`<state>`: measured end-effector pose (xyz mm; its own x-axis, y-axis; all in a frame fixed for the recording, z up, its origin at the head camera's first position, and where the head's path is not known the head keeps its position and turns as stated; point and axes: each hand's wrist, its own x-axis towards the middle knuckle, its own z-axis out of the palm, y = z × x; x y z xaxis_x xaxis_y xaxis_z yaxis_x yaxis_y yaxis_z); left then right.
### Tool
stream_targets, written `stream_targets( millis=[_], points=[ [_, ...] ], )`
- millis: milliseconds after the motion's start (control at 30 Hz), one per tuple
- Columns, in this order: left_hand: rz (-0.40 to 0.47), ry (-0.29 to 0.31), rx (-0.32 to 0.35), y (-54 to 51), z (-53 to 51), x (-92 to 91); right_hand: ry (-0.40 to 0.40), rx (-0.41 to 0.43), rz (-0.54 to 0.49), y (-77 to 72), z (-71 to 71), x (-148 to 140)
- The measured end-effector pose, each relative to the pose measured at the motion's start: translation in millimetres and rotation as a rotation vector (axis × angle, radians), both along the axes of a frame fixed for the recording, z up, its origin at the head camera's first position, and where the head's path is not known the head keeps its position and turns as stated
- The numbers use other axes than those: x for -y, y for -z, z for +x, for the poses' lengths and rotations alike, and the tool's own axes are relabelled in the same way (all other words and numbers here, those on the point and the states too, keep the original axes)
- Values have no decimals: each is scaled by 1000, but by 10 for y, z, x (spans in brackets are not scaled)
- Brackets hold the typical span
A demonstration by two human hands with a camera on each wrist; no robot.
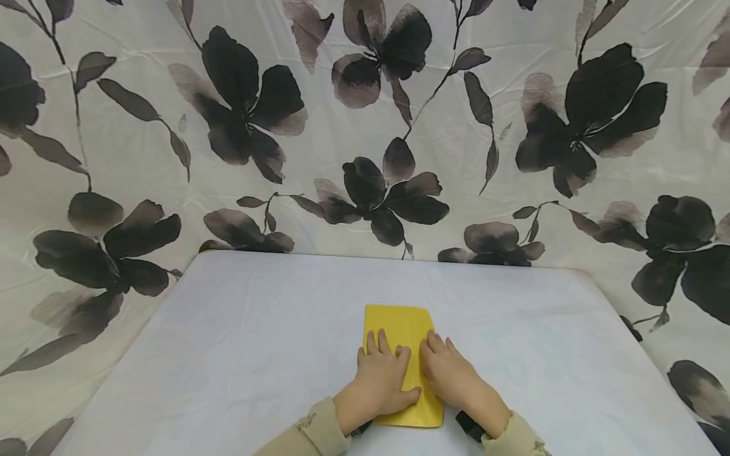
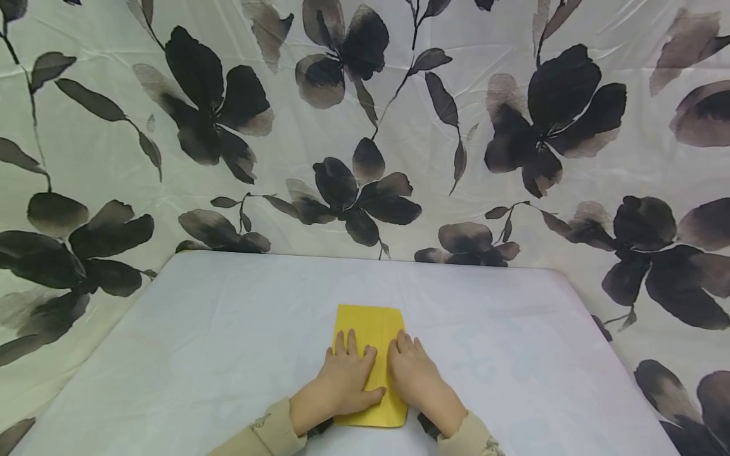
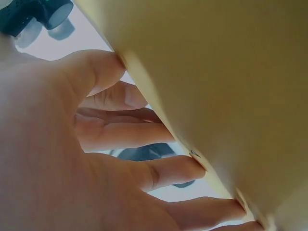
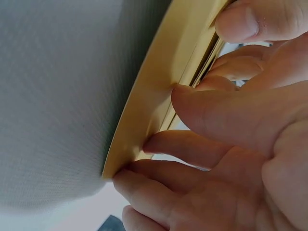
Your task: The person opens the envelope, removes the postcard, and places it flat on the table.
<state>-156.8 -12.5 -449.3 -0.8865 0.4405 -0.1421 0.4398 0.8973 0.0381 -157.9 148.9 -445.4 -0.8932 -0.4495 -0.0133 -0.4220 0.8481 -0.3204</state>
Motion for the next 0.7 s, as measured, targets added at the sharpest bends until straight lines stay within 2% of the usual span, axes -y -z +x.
stream_targets(
  millis=[367, 567, 700],
  points=[
    [-14, -10, -30, 12, -12, -64, -7, -3, -2, -14, 13, 3],
    [-15, -16, -26, 9, -15, -75, -8, 7, -8, -5, 7, -5],
    [15, -29, -16, -4, -13, -75, -10, 11, -5, 10, -1, -9]
  ],
)
